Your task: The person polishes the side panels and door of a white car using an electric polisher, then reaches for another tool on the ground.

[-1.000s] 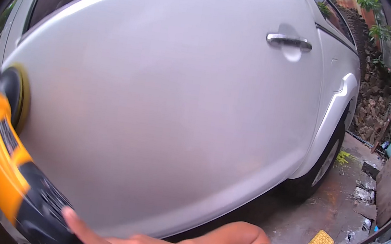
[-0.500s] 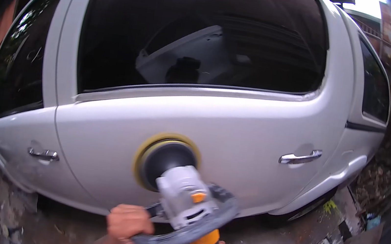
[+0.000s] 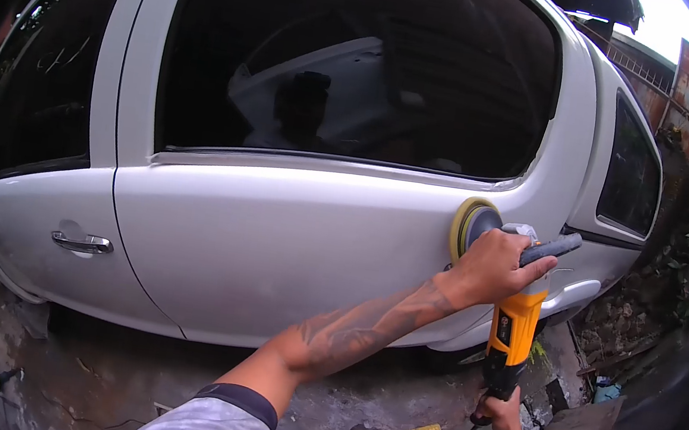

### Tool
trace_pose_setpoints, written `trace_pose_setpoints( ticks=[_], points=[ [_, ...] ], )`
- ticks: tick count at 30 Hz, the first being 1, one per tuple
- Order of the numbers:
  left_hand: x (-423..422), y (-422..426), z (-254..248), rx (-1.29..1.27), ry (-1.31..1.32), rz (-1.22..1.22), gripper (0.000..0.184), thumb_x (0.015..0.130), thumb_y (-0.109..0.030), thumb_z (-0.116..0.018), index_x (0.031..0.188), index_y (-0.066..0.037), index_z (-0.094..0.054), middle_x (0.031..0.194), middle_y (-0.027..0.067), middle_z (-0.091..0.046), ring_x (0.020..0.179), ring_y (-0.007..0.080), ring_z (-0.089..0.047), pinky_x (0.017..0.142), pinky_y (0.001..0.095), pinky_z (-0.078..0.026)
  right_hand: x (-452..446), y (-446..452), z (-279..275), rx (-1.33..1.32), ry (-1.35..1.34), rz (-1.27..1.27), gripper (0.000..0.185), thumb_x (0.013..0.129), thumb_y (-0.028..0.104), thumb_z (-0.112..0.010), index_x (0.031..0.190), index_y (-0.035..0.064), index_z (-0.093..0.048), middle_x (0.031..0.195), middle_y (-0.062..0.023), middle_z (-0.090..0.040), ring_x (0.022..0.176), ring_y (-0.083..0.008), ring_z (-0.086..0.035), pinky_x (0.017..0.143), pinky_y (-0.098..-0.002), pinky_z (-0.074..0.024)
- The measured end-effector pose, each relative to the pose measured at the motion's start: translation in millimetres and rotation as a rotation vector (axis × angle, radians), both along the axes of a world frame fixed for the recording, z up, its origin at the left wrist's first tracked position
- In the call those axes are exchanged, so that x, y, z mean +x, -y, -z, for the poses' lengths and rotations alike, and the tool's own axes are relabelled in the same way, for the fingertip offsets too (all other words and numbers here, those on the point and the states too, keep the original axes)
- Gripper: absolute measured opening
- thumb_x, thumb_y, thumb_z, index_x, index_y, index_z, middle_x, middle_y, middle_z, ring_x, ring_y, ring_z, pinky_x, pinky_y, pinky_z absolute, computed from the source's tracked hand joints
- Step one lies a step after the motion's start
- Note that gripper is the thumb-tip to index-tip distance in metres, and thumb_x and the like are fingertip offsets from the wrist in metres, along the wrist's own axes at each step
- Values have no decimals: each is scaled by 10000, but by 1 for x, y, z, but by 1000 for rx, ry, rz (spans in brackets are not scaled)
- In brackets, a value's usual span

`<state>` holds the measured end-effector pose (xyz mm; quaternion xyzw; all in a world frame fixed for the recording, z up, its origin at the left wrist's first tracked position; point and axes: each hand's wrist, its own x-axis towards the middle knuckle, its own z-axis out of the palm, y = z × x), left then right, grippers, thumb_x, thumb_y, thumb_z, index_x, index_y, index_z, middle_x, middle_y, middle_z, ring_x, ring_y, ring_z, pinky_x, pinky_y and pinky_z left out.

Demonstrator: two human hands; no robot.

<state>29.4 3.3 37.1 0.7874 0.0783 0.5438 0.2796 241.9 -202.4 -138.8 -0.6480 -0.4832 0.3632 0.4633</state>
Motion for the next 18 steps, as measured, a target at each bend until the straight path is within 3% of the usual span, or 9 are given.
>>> trace_pose_setpoints(
  ticks=[7, 11, 14, 18],
  points=[
    [-69, 4, 0, -19, 141, -80, 539, 972, -474, -666, 830, 43, -714, 643, 151, -657, 521, 218, -623, 469, 329, -440, -48, -4, -43, -2, 123, -9, 339, 634, 115, -619, 928, -47, -667, 592, -84, -639, 503, -188, -631, 503, -305, -482],
    [-170, 26, 18, 22, 175, -188, 528, 966, -471, -681, 779, 23, -678, 611, 127, -625, 508, 208, -606, 464, 307, -430, -123, -7, -42, -12, 199, -88, 284, 624, 102, -628, 856, -52, -685, 632, -104, -673, 544, -203, -665, 542, -312, -512],
    [-260, 53, 32, -9, 171, -235, 511, 955, -451, -709, 722, -5, -618, 579, 85, -572, 493, 176, -576, 466, 300, -425, -189, -12, -35, 17, 242, -150, 194, 647, 72, -647, 811, -25, -684, 639, -63, -633, 597, -144, -626, 572, -314, -496],
    [-378, 82, 39, -73, 174, -357, 505, 911, -453, -755, 726, -7, -607, 574, 58, -539, 479, 152, -544, 467, 298, -401, -268, -20, -21, 66, 281, -243, 171, 675, 97, -701, 788, -29, -679, 645, -72, -621, 641, -132, -608, 625, -343, -507]
  ],
)
